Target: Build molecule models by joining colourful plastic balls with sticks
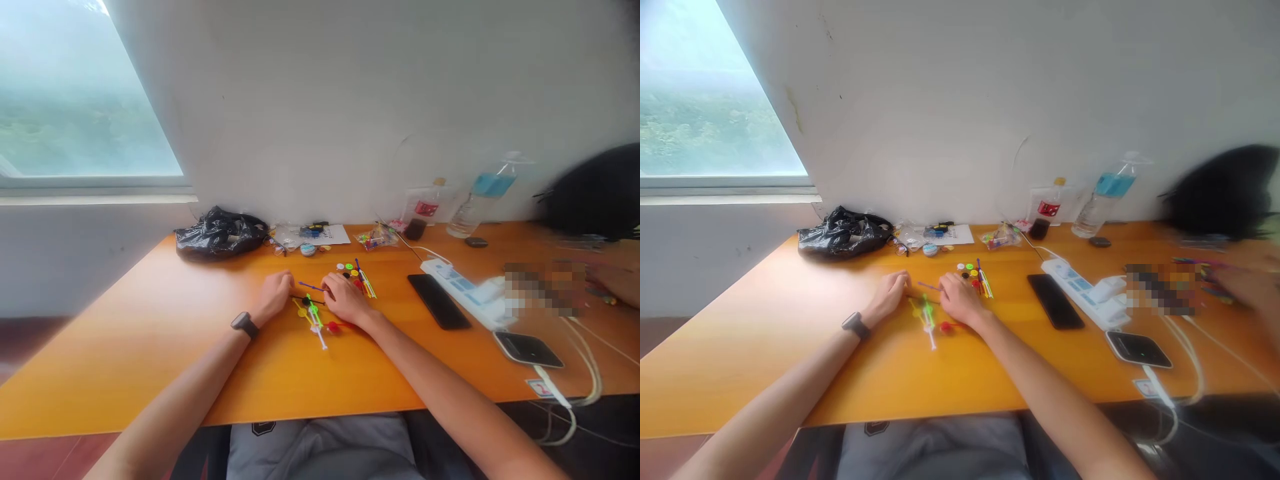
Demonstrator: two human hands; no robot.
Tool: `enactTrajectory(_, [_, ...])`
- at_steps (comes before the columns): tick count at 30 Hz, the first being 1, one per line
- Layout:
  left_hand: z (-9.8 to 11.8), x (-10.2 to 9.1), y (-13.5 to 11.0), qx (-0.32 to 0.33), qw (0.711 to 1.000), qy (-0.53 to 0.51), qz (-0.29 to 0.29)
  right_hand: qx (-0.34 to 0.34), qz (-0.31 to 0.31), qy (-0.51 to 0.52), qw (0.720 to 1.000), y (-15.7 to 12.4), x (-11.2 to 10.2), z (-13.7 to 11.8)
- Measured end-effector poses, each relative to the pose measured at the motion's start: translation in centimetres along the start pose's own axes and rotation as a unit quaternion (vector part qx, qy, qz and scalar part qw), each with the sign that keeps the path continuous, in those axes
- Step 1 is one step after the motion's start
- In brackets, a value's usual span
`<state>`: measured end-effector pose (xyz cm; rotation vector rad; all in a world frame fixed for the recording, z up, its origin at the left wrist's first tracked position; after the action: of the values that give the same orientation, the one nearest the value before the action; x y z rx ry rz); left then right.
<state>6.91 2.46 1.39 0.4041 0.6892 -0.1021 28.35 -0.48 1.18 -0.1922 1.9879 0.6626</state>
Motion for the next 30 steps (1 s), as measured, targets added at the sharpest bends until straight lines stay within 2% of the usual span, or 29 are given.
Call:
enactTrajectory(6, [0.0,0.2,0.0,-0.004,0.998,-0.048,0.035,-0.052,-0.017,0.030,0.998,-0.1,-0.1,-0.7])
enactTrajectory(10, [-0.5,0.5,0.4,-0.020,0.995,-0.092,0.035,-0.034,-0.013,0.034,0.999,0.1,-0.1,-0.4])
enactTrajectory(15, [-1.4,0.8,0.8,-0.086,0.969,-0.230,0.009,0.003,0.004,0.057,0.998,0.2,0.0,0.2])
enactTrajectory(17, [-1.4,0.7,0.9,-0.105,0.960,-0.261,0.010,0.029,0.023,0.095,0.995,0.3,-0.1,0.5])
enactTrajectory(20, [-1.1,0.5,0.7,-0.119,0.952,-0.283,0.012,0.057,0.083,0.173,0.980,0.4,-0.4,1.0])
enactTrajectory(25, [0.4,0.3,0.1,-0.108,0.940,-0.324,-0.018,0.046,0.177,0.299,0.937,0.7,-1.1,0.9])
enactTrajectory(27, [1.1,0.4,-0.1,-0.103,0.938,-0.328,-0.035,0.048,0.205,0.322,0.923,0.7,-1.6,0.5])
enactTrajectory(30, [2.0,0.6,-0.5,-0.095,0.938,-0.326,-0.062,0.024,0.231,0.310,0.922,0.4,-2.1,-0.5])
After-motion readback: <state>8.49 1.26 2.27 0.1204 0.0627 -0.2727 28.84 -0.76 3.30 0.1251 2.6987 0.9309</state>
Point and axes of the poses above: each hand's wrist, its own y-axis towards the middle knuckle, its own x-axis out of the palm, z = x × y, the point moved 4 cm from there along y, towards the middle knuckle, and after that the axes turned 5 degrees about y, right-handed, at the moved point
